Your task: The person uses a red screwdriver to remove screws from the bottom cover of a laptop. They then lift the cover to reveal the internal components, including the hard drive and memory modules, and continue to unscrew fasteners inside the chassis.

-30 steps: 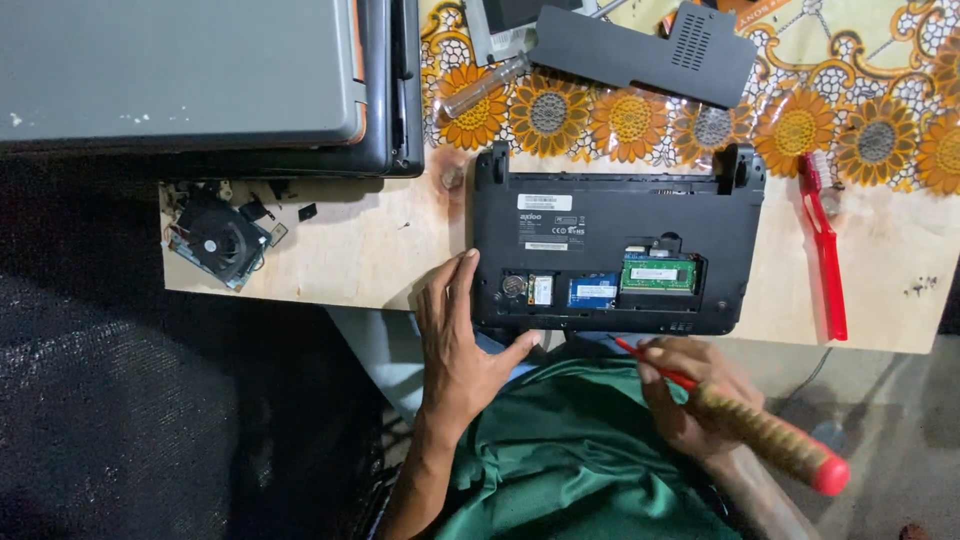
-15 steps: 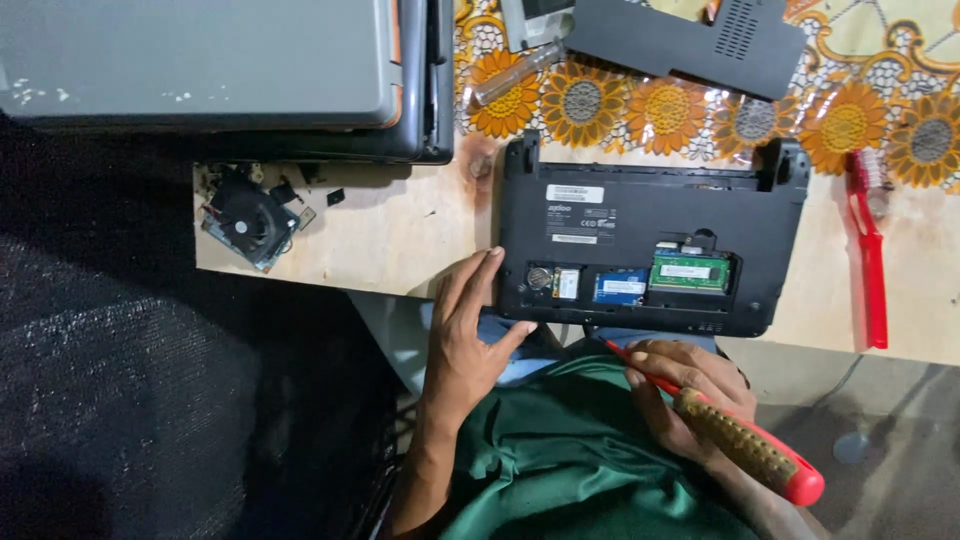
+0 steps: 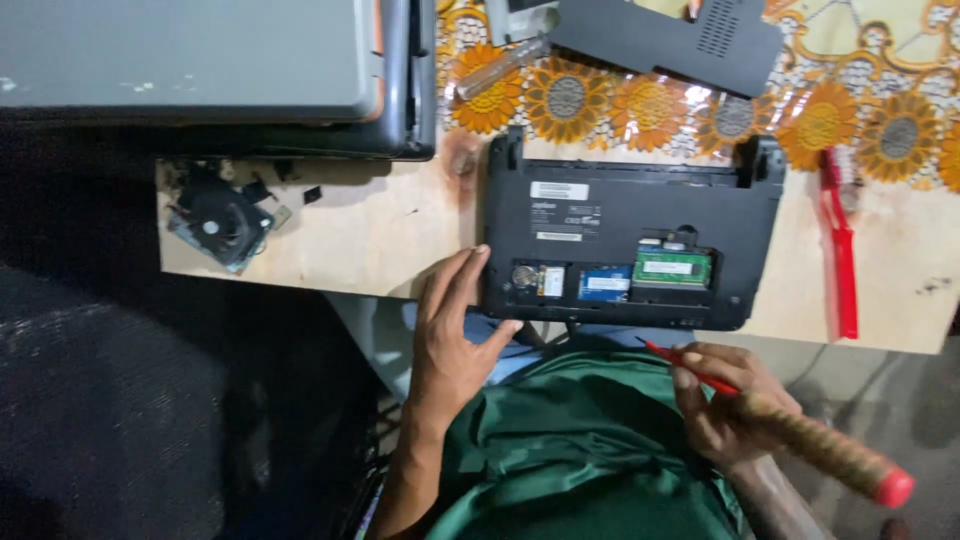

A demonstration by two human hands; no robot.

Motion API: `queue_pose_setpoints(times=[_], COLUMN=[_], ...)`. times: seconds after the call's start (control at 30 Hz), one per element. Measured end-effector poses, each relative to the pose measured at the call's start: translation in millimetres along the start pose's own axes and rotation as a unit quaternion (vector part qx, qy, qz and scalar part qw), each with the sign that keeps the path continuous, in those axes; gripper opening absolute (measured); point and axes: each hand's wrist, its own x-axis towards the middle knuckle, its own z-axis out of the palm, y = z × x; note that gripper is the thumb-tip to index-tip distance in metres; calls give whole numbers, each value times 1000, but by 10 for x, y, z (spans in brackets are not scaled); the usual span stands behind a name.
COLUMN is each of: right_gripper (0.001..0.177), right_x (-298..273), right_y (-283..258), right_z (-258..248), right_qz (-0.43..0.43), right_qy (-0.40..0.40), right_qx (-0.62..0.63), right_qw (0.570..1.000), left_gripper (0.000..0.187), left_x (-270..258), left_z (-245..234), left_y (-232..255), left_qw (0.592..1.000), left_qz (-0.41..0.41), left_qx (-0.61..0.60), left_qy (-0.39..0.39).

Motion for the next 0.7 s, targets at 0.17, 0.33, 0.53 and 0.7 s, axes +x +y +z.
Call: queue_pose_setpoints(times=[0.17,0.33,0.53,0.7], right_gripper=[8,8,14,9], right_x=[-93,21,-1,159], right_y=[267,123,128,-33], right_z=[-96,-83,-75,-81], right_qz=[3,-30,-8,-38], right_qy=[26,41,68,72], right_qx=[8,36,-57,3], right_qw=[1000,998,996,997], left_gripper=[82,90,67,49], left_x=[-16,-86,-54,49], left_z=[64,273,626,872], left_y=[97,254,514,680], left_qw=[1000,995,992,987], left_qz=[-8,-25,106,151], left_qx=[11,93,36,-25], left_qy=[8,34,55,-55])
